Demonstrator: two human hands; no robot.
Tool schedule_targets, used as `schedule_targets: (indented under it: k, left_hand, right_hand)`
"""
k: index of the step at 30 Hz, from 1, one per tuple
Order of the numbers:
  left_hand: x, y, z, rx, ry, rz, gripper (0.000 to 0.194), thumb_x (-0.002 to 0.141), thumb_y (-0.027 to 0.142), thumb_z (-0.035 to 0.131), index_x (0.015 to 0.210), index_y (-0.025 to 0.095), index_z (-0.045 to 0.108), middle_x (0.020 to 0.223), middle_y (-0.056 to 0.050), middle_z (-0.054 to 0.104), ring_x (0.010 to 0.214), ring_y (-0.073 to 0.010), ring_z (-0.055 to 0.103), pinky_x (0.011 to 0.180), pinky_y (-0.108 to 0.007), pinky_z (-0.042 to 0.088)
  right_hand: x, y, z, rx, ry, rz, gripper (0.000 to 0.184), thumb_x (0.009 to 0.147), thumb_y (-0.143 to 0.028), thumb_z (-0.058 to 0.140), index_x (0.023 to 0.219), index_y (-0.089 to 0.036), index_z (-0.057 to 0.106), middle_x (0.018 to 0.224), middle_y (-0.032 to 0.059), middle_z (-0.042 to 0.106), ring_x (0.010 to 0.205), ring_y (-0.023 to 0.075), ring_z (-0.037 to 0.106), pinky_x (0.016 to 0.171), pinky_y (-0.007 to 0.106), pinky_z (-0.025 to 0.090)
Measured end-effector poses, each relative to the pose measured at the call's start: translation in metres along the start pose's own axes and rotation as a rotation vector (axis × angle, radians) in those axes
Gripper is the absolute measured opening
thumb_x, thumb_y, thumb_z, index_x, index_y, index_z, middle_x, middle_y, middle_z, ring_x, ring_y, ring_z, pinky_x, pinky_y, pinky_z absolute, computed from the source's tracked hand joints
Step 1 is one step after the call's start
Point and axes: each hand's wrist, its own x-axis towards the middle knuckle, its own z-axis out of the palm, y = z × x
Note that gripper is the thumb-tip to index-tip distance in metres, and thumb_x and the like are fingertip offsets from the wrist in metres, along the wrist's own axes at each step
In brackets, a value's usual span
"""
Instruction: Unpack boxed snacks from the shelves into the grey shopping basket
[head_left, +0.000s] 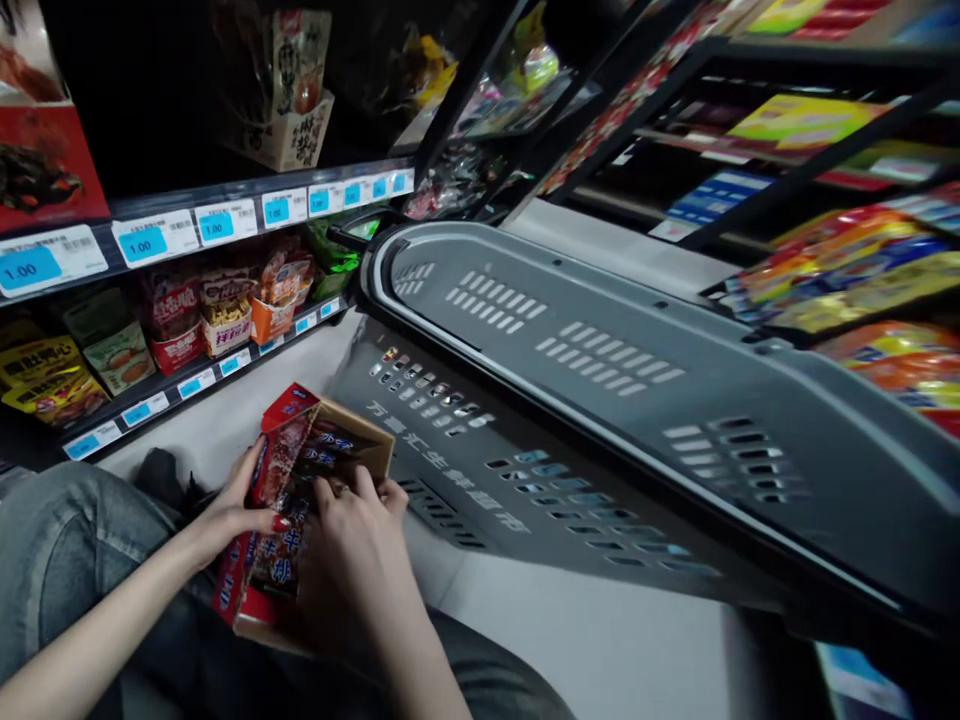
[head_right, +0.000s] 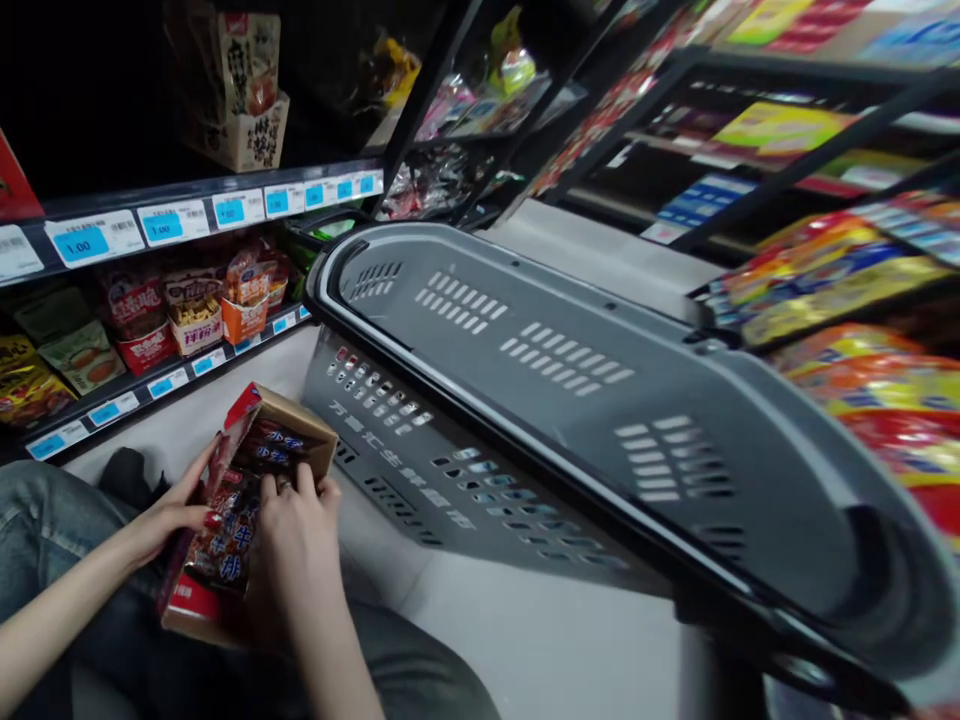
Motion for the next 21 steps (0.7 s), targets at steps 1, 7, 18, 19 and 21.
schedule_targets:
  k: [1,7,18,19,21]
  left_hand:
    - [0.0,-0.004,0.001,0.026,0.002,-0.004,0.094,0.061,0.021,0.065,0.145,0.028,0.023,0.153,0.001,0.025,0.142,-0.0297,0.01,0.116,-0.043,0.008]
    - [0.002,-0.01,0.004,-0.018,0.073,-0.116,0.09,0.063,0.024,0.065,0.144,0.031,0.025,0.153,0.002,0.027,0.141,-0.0314,0.014,0.114,-0.046,0.016]
    - [0.0,0.004,0.006,-0.357,0.107,-0.224,0.088,0.065,0.03,0.065,0.144,0.027,0.026,0.145,-0.002,0.043,0.126,-0.0291,0.045,0.107,-0.041,0.031]
    - [0.0,0.003,0.006,-0.35,0.096,-0.225,0.086,0.065,0.029,0.065,0.143,0.028,0.029,0.143,-0.001,0.045,0.124,-0.0282,0.048,0.106,-0.04,0.033]
    - [-0.002,0.001,0.007,-0.343,0.083,-0.268,0.081,0.067,0.029,0.065,0.141,0.029,0.032,0.137,-0.001,0.053,0.117,-0.0266,0.055,0.099,-0.037,0.039]
  right_hand:
    - [0.0,0.0,0.006,-0.019,-0.04,0.025,0.005,0.077,-0.014,0.059,0.079,-0.017,0.062,0.073,0.0101,0.066,0.09,0.0284,0.046,0.078,0.043,0.025]
    - [0.004,0.01,0.01,0.077,-0.17,0.014,0.013,0.08,-0.013,0.054,0.07,-0.018,0.063,0.078,0.0115,0.067,0.093,0.0287,0.049,0.078,0.043,0.028]
    - [0.0,0.037,-0.023,0.99,0.329,0.397,0.027,0.083,-0.043,0.047,0.077,-0.019,0.057,0.061,-0.0011,0.054,0.055,0.0129,0.047,0.052,0.024,0.036]
    - [0.0,0.036,-0.023,0.996,0.386,0.412,0.026,0.082,-0.042,0.049,0.077,-0.018,0.058,0.061,-0.0012,0.055,0.055,0.0125,0.047,0.052,0.023,0.036]
    - [0.001,0.034,-0.025,1.016,0.473,0.43,0.024,0.081,-0.04,0.051,0.074,-0.018,0.058,0.06,-0.0015,0.054,0.055,0.0116,0.046,0.051,0.023,0.036]
